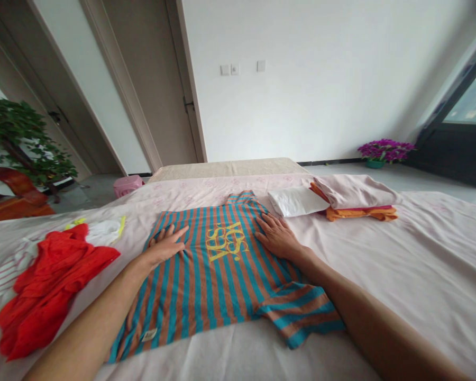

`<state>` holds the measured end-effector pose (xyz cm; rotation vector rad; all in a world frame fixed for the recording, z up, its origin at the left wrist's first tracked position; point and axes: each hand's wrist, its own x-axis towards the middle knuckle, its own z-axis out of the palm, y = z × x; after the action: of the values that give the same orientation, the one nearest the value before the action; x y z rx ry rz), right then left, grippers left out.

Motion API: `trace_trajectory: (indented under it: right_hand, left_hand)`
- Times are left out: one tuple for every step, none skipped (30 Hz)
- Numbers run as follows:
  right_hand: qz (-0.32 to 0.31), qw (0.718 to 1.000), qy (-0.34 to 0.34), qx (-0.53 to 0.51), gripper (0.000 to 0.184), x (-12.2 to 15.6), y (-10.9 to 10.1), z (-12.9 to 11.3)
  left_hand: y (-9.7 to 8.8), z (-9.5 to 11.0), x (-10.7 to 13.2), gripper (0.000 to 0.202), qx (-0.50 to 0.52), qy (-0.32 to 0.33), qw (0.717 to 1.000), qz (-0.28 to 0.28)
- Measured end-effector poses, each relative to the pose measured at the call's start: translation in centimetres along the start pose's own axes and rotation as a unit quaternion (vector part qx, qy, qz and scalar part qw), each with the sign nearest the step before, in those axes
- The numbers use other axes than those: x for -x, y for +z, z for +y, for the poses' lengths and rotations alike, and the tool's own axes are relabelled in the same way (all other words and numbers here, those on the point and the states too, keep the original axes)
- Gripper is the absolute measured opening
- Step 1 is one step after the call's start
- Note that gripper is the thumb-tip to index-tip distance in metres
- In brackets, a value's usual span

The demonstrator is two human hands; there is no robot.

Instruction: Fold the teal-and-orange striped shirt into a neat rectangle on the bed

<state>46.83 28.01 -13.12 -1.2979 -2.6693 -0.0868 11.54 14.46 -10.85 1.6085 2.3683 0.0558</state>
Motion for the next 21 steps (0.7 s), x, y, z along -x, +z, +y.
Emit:
trace_trajectory:
  right_hand:
    - [-0.001, 1.0, 0.0, 0.001, 0.062, 0.0, 0.0, 0.0]
    - [-0.001, 1.0, 0.0, 0.001, 0.062, 0.1, -0.1, 0.0]
    - [-0.001, 1.0, 0.0, 0.002, 0.061, 0.1, -0.1, -0.1]
    - [-0.001, 1.0, 0.001, 0.005, 0.06, 0.2, -0.3, -0.2]
    - [0.001, 1.0, 0.001, 0.01, 0.059, 0.2, -0.4, -0.3]
    - [0.004, 1.0, 0.0, 0.019, 0.057, 0.2, -0.7, -0.5]
    - [0.01, 0.999, -0.002, 0.031, 0.054, 0.2, -1.1, -0.9]
    - [0.017, 0.999, -0.007, 0.046, 0.049, 0.1, -1.7, -1.3]
    - [0.023, 0.998, -0.018, 0.06, 0.045, 0.0, -2.4, -1.9]
    - [0.023, 0.997, -0.036, 0.072, 0.04, -0.2, -3.2, -2.6]
    - [0.015, 0.995, -0.057, 0.077, 0.037, -0.6, -4.0, -3.5]
    - [-0.003, 0.994, -0.079, 0.072, 0.036, -1.0, -4.8, -4.6]
    - [-0.032, 0.993, -0.096, 0.056, 0.034, -1.4, -5.6, -5.9]
    - [-0.064, 0.992, -0.102, 0.028, 0.032, -2.0, -6.2, -7.3]
    - [-0.096, 0.99, -0.099, -0.01, 0.03, -2.6, -6.7, -8.8]
    - [-0.117, 0.988, -0.093, -0.048, 0.029, -3.3, -6.9, -10.4]
    - [-0.134, 0.984, -0.09, -0.079, 0.027, -3.9, -6.9, -11.9]
    - [-0.144, 0.981, -0.086, -0.101, 0.025, -4.6, -6.7, -13.4]
    - [-0.145, 0.978, -0.086, -0.121, 0.024, -5.2, -6.4, -14.8]
    - [-0.141, 0.976, -0.087, -0.139, 0.024, -5.7, -5.9, -16.1]
    - [-0.135, 0.975, -0.085, -0.155, 0.025, -6.2, -5.3, -17.3]
  left_hand:
    - [-0.1, -0.3, 0.2, 0.068, 0.012, 0.015, 1.0, 0.006]
    - [-0.1, -0.6, 0.4, 0.065, 0.024, 0.027, 0.999, 0.013]
    - [0.0, -0.9, 0.7, 0.063, 0.031, 0.034, 0.999, 0.018]
    - [0.2, -1.2, 1.0, 0.062, 0.032, 0.036, 0.999, 0.022]
    - [0.4, -1.5, 1.3, 0.062, 0.024, 0.037, 0.999, 0.024]
    - [0.8, -1.8, 1.7, 0.064, 0.012, 0.04, 0.999, 0.025]
    - [1.1, -2.0, 2.1, 0.068, -0.004, 0.044, 0.999, 0.027]
    - [1.5, -2.1, 2.5, 0.072, -0.021, 0.053, 0.998, 0.032]
    - [1.8, -2.3, 2.9, 0.077, -0.037, 0.063, 0.997, 0.04]
    - [2.1, -2.4, 3.2, 0.081, -0.05, 0.072, 0.995, 0.047]
    - [2.3, -2.4, 3.5, 0.086, -0.059, 0.077, 0.994, 0.053]
    - [2.4, -2.4, 3.7, 0.09, -0.065, 0.079, 0.993, 0.056]
    - [2.4, -2.5, 3.9, 0.094, -0.067, 0.079, 0.993, 0.057]
    - [2.4, -2.5, 4.0, 0.096, -0.066, 0.077, 0.993, 0.056]
    - [2.4, -2.4, 4.1, 0.098, -0.063, 0.076, 0.994, 0.053]
    - [2.3, -2.4, 4.1, 0.099, -0.059, 0.077, 0.994, 0.051]
    - [2.2, -2.4, 4.2, 0.1, -0.056, 0.077, 0.994, 0.05]
    - [2.2, -2.4, 4.2, 0.101, -0.053, 0.078, 0.994, 0.05]
    - [2.1, -2.3, 4.2, 0.101, -0.051, 0.078, 0.994, 0.049]
    - [2.1, -2.3, 4.2, 0.102, -0.049, 0.077, 0.995, 0.049]
    - [2.0, -2.3, 4.3, 0.103, -0.048, 0.076, 0.995, 0.049]
